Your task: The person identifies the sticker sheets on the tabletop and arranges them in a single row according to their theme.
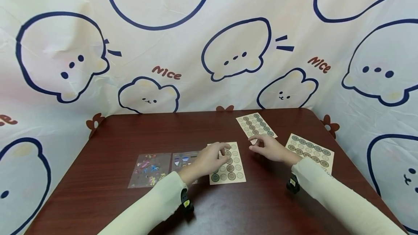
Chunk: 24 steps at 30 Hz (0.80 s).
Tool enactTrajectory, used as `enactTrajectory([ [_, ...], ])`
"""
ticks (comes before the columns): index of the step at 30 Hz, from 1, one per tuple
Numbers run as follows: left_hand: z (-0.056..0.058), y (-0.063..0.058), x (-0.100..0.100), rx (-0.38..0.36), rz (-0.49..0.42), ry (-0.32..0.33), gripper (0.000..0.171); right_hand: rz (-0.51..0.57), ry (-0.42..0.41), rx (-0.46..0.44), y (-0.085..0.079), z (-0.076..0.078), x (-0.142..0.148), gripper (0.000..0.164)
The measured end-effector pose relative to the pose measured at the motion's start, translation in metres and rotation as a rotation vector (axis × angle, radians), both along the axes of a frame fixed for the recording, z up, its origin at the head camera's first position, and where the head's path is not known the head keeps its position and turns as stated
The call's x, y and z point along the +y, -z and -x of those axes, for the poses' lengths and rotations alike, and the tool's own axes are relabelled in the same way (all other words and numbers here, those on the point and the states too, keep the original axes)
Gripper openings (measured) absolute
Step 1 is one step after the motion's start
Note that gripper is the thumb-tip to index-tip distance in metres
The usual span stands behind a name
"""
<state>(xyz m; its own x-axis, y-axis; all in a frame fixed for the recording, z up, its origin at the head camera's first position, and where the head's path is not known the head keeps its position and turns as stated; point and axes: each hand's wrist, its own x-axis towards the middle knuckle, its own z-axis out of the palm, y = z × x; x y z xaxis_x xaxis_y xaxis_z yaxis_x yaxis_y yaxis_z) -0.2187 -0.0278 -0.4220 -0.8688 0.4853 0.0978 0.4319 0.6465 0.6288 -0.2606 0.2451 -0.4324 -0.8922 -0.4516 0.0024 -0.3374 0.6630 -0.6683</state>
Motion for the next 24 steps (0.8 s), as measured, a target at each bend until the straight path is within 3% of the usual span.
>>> enactTrajectory([
  [7,0.005,-0.006,0.007,0.007,0.027,-0.016,0.037,0.007,0.059,-0.001,0.001,0.007,0.006,0.041],
  [13,0.008,-0.008,0.014,-0.010,0.018,-0.013,0.037,-0.047,0.121,-0.013,0.003,0.014,0.016,0.040],
  [24,0.014,-0.004,0.028,-0.027,0.019,-0.015,0.036,-0.109,0.176,-0.016,0.006,0.026,0.029,0.036],
])
